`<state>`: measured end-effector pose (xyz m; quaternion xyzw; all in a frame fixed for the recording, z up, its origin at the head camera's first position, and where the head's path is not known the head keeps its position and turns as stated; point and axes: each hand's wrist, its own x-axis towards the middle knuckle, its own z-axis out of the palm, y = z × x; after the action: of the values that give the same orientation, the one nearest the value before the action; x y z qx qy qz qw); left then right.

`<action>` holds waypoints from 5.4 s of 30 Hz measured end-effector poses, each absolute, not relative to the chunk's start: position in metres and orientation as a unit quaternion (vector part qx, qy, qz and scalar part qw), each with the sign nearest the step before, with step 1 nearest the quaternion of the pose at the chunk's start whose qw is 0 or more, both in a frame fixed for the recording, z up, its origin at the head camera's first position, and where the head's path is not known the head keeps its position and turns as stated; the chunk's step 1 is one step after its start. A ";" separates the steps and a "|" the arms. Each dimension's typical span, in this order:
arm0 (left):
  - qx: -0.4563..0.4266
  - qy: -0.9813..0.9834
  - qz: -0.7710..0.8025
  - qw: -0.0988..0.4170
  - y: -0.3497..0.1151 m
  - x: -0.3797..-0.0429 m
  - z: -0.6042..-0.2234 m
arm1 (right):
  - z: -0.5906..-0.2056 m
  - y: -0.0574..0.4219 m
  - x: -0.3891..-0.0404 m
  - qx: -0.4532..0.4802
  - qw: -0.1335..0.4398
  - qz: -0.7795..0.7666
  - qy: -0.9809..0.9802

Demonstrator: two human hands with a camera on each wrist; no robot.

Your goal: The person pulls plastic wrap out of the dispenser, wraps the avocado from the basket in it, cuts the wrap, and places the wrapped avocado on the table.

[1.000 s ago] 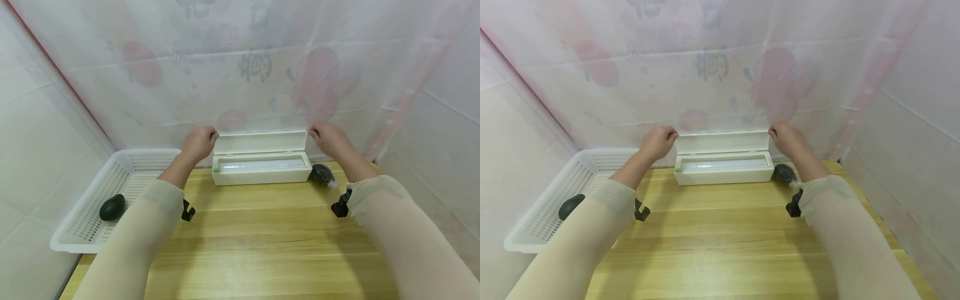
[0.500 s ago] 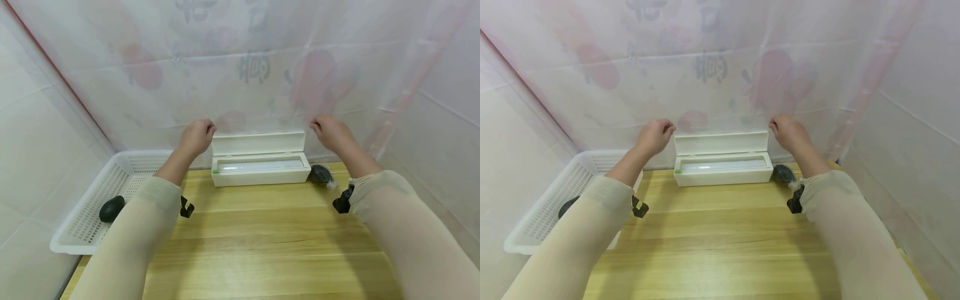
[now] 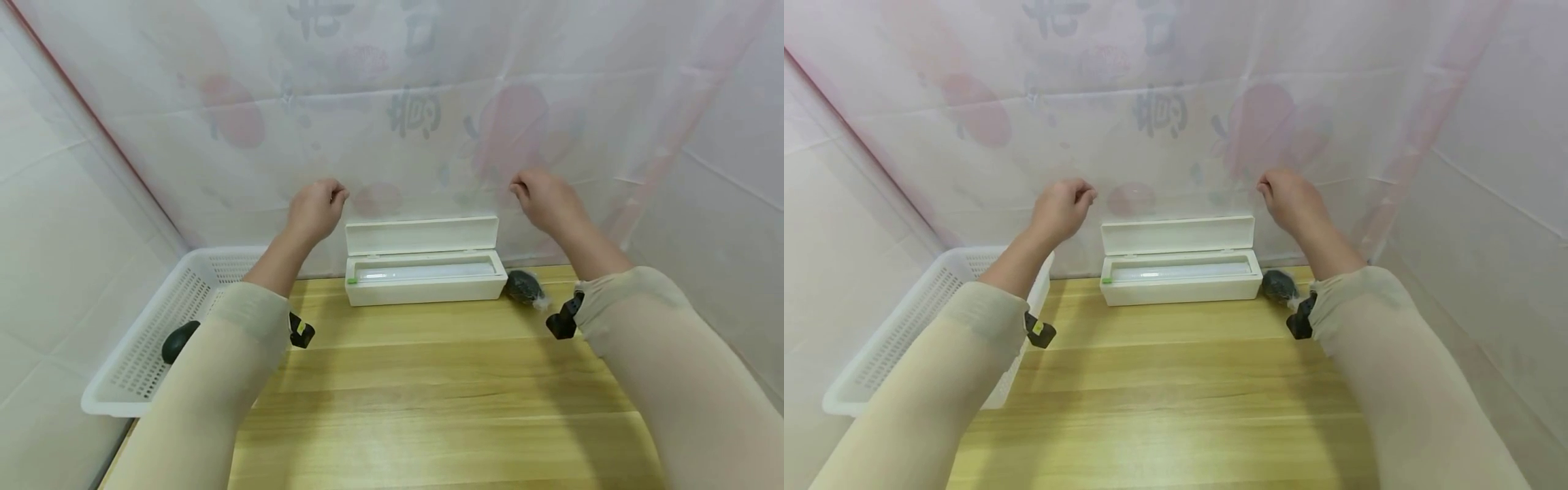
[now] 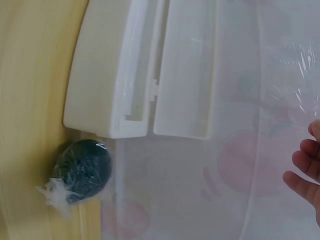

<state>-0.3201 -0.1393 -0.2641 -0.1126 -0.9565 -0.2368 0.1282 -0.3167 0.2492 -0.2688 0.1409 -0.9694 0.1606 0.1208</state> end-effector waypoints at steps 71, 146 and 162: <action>-0.110 -0.870 -0.360 0.317 -0.132 -0.300 -0.194 | -0.200 0.243 -0.299 0.128 0.340 0.216 -0.906; -0.364 -0.818 -0.444 -0.029 -0.190 -0.099 -0.357 | -0.388 0.273 -0.109 0.429 -0.109 0.475 -0.761; -0.307 -0.860 -0.383 -0.136 -0.190 -0.103 -0.410 | -0.446 0.261 -0.111 0.366 -0.144 0.432 -0.812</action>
<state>-0.1033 -0.1896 -0.4105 -0.3072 -0.8604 -0.3830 -0.1363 -0.1110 0.2607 -0.4463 0.3656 -0.8119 0.4318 -0.1438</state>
